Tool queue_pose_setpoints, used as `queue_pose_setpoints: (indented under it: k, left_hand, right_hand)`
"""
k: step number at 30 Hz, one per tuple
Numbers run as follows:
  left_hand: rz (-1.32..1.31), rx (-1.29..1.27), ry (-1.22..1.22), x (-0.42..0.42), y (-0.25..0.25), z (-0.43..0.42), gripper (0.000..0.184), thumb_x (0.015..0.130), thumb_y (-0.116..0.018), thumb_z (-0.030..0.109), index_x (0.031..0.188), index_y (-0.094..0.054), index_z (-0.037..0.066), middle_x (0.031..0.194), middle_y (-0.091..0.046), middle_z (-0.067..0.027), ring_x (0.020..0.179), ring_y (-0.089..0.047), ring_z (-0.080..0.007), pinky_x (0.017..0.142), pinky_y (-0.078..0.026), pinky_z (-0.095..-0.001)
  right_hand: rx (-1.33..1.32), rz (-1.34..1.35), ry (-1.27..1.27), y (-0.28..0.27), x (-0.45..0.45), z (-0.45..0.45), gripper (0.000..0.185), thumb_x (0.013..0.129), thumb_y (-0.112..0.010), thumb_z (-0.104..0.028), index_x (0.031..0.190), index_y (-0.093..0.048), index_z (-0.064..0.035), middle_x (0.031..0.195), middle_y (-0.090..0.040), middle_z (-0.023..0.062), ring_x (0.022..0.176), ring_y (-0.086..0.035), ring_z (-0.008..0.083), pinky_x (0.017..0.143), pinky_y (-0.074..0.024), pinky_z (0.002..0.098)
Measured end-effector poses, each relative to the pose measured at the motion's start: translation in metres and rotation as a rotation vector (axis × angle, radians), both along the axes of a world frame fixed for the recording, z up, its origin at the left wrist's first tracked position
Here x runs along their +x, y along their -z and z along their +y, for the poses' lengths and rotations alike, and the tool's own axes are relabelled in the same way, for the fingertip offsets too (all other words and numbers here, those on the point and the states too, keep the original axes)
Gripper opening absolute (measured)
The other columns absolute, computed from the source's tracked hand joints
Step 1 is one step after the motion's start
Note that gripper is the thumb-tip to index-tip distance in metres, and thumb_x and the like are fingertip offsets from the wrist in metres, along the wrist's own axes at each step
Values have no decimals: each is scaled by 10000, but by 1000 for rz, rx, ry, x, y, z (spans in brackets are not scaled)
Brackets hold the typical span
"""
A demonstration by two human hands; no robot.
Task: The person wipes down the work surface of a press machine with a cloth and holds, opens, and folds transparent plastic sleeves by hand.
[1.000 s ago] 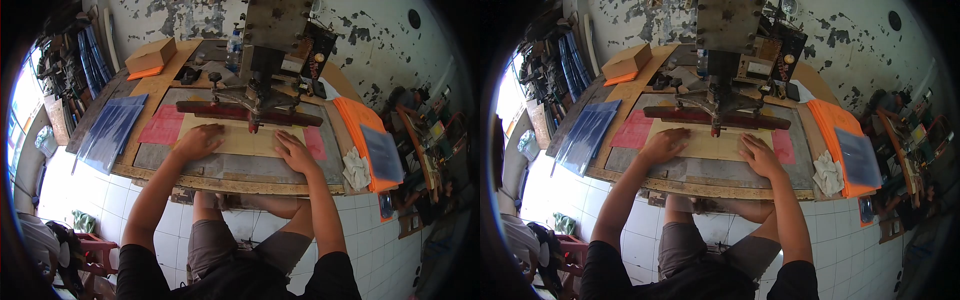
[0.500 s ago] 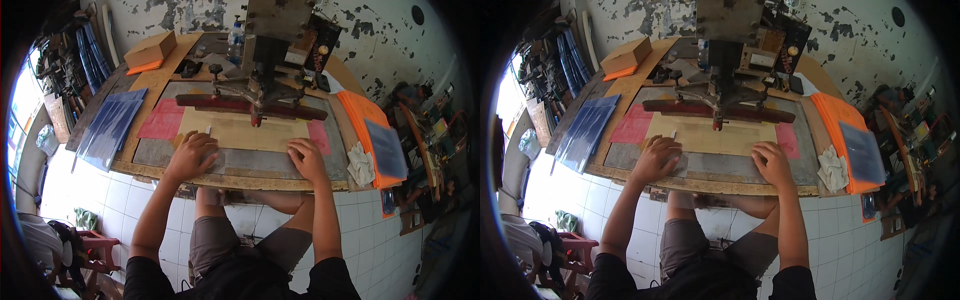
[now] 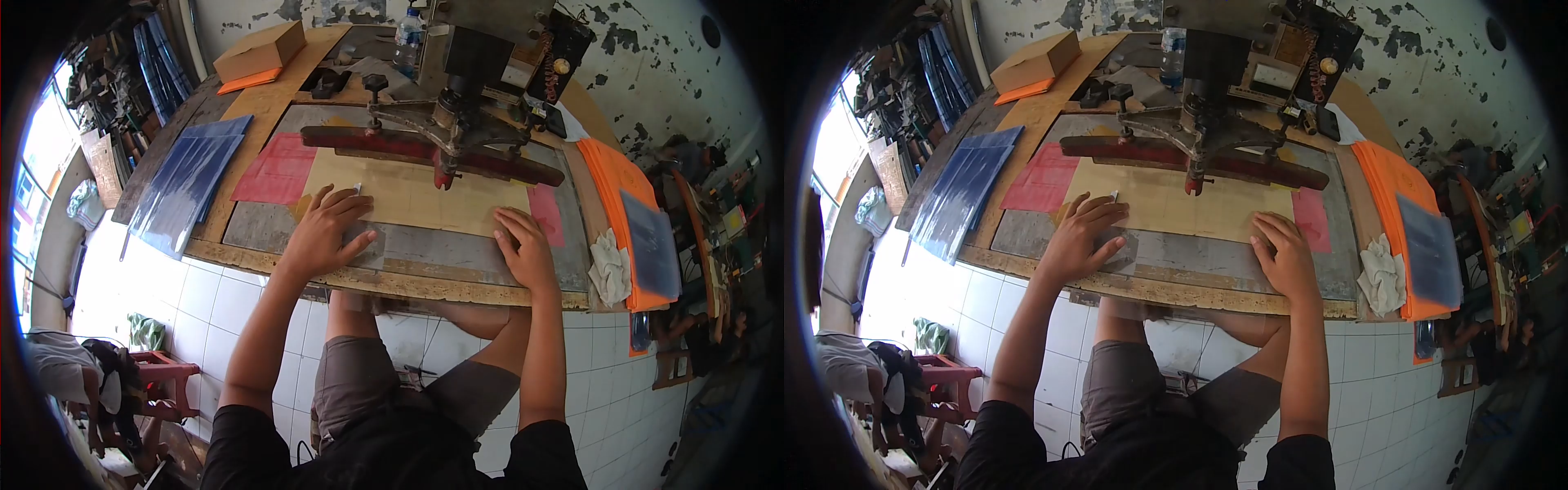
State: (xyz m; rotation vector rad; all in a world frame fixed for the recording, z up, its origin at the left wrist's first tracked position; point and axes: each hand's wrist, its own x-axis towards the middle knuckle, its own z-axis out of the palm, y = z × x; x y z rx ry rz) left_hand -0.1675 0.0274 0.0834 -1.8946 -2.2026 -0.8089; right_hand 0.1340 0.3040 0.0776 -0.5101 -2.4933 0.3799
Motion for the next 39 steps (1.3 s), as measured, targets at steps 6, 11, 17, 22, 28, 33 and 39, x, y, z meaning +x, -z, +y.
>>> queue_pose_setpoints:
  k: [6, 11, 17, 22, 28, 33, 39]
  left_hand:
    - [10, -39, -18, 0, 2, 1, 616, 1051, -626, 519, 1446, -694, 50, 1553, -649, -118, 1580, -443, -319, 1366, -193, -573]
    - [2, -49, -24, 1, 1, 1, 641, 1048, -616, 533, 1446, -692, 35, 1579, -632, -118, 1591, -431, -315, 1373, -171, -575]
    - [4, -58, -33, 1, 1, 1, 649, 1045, -612, 542, 1439, -701, 34, 1600, -619, -109, 1594, -428, -312, 1375, -163, -576]
    - [7, -67, -36, 0, 2, 1, 675, 1043, -607, 569, 1446, -698, 36, 1616, -607, -103, 1600, -422, -311, 1376, -159, -579]
    - [15, -69, -45, 1, 3, 1, 692, 1036, -615, 580, 1470, -682, 46, 1625, -599, -99, 1606, -414, -310, 1376, -157, -580]
    - [24, -63, -53, 2, 3, 1, 679, 1016, -647, 552, 1475, -679, 52, 1622, -600, -101, 1603, -418, -308, 1371, -176, -575]
    - [2, -18, -40, 2, -1, 0, 659, 975, -712, 510, 1447, -697, 50, 1567, -643, -111, 1565, -459, -319, 1359, -213, -571]
  right_hand:
    - [11, -40, 3, 0, 0, 1, 401, 1055, -701, -219, 1404, -725, -23, 1496, -694, 129, 1440, -594, 339, 1216, -460, 467]
    - [7, -66, -3, 1, 0, 2, 431, 1072, -683, -242, 1449, -697, -33, 1541, -664, 124, 1486, -560, 338, 1242, -432, 473]
    - [-3, -84, 7, 0, 0, 1, 443, 1081, -674, -249, 1473, -681, -41, 1568, -644, 116, 1504, -544, 335, 1253, -423, 477]
    - [-16, -86, 11, 0, 0, 1, 447, 1086, -671, -254, 1482, -677, -48, 1580, -635, 113, 1510, -540, 333, 1258, -419, 480]
    - [-12, -96, 9, -1, -1, 1, 451, 1089, -667, -261, 1487, -675, -52, 1582, -634, 114, 1511, -539, 337, 1264, -414, 482]
    - [-26, -68, 9, 0, -1, 2, 438, 1080, -676, -258, 1463, -688, -46, 1576, -637, 119, 1504, -543, 344, 1257, -421, 481]
    - [-29, -17, 23, 1, 1, 1, 397, 1045, -722, -241, 1380, -727, -29, 1492, -684, 124, 1426, -594, 358, 1213, -459, 481]
